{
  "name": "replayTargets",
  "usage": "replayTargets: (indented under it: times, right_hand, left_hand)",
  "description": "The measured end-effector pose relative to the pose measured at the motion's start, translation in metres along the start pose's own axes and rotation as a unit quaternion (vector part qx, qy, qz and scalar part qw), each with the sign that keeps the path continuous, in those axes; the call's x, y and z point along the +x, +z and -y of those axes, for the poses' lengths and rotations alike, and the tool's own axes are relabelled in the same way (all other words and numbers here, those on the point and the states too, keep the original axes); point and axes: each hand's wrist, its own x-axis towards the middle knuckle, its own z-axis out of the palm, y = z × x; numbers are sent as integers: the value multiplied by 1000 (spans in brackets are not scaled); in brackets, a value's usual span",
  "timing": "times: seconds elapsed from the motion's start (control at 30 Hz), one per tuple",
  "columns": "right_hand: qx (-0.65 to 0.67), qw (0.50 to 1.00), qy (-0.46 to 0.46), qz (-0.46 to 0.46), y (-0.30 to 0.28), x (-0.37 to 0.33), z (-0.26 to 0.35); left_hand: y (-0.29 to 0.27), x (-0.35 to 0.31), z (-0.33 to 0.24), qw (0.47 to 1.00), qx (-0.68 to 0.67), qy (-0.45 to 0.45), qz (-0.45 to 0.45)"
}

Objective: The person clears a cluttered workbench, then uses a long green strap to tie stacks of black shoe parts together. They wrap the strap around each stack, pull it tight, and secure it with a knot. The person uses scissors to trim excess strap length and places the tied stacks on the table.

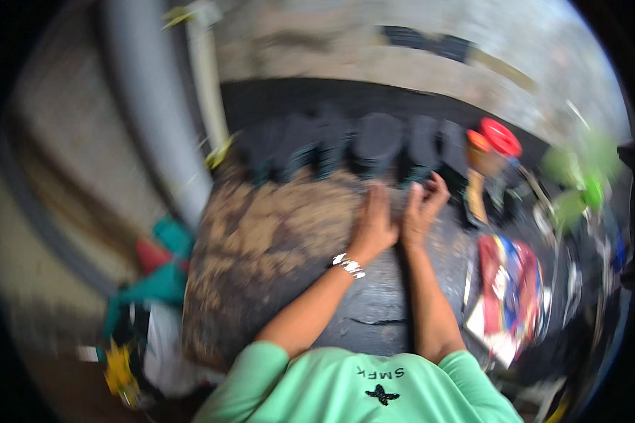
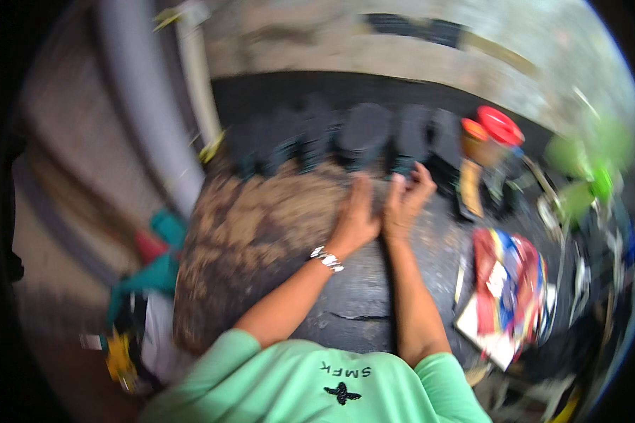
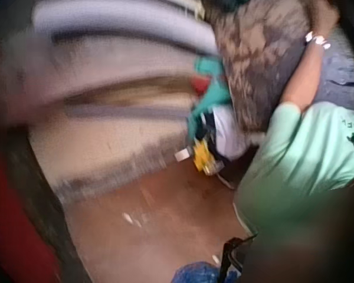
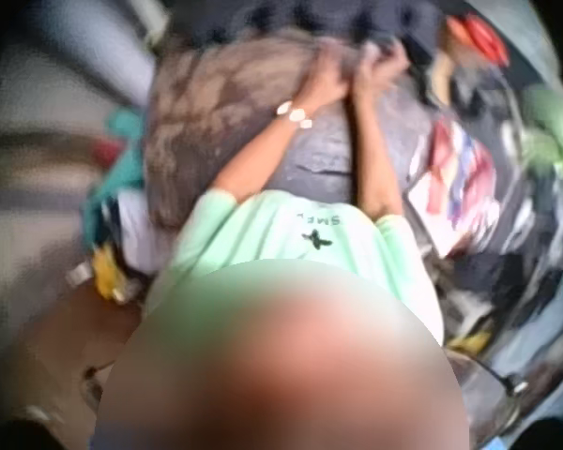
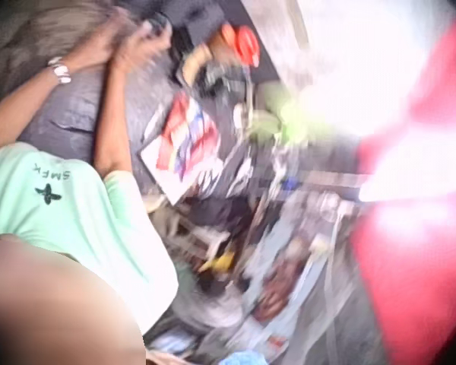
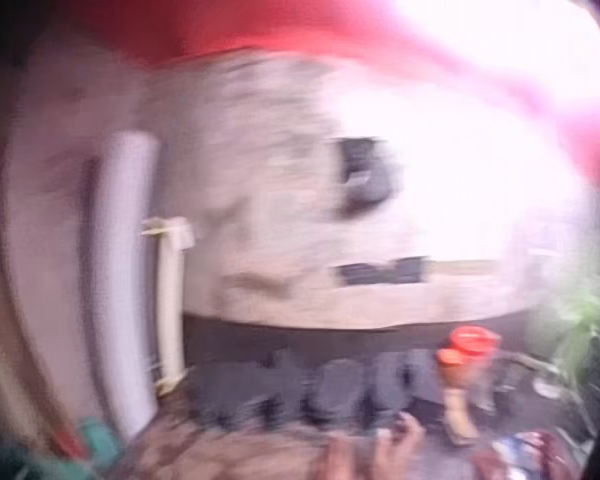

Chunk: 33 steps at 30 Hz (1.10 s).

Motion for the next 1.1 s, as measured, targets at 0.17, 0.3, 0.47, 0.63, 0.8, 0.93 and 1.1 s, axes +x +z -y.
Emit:
replayTargets:
  times: [0.17,0.3,0.47,0.63,0.8,0.93,1.1]
  right_hand:
    - [13,994,22,111,1,-6,-28]
    - [-22,988,-20,153,-1,-5,-38]
    - [-22,980,-47,190,-2,-5,-35]
    - [-47,986,-18,161,-5,-8,-26]
    - [-3,988,58,143,0,-17,-25]
    - [34,984,109,133,2,-16,-25]
    - [71,981,156,90,3,-7,-26]
  left_hand:
    - [0,-1,-5,999,-24,-37,-11]
    - [0,-5,-8,998,-25,-53,-3]
    - [5,-4,-5,997,-26,-55,-40]
    - [-2,7,-5,999,-35,-28,-20]
    - [-8,2,-9,993,26,-97,70]
    - [-7,1,1,997,-21,-76,18]
    - [-2,3,7,995,-59,-85,3]
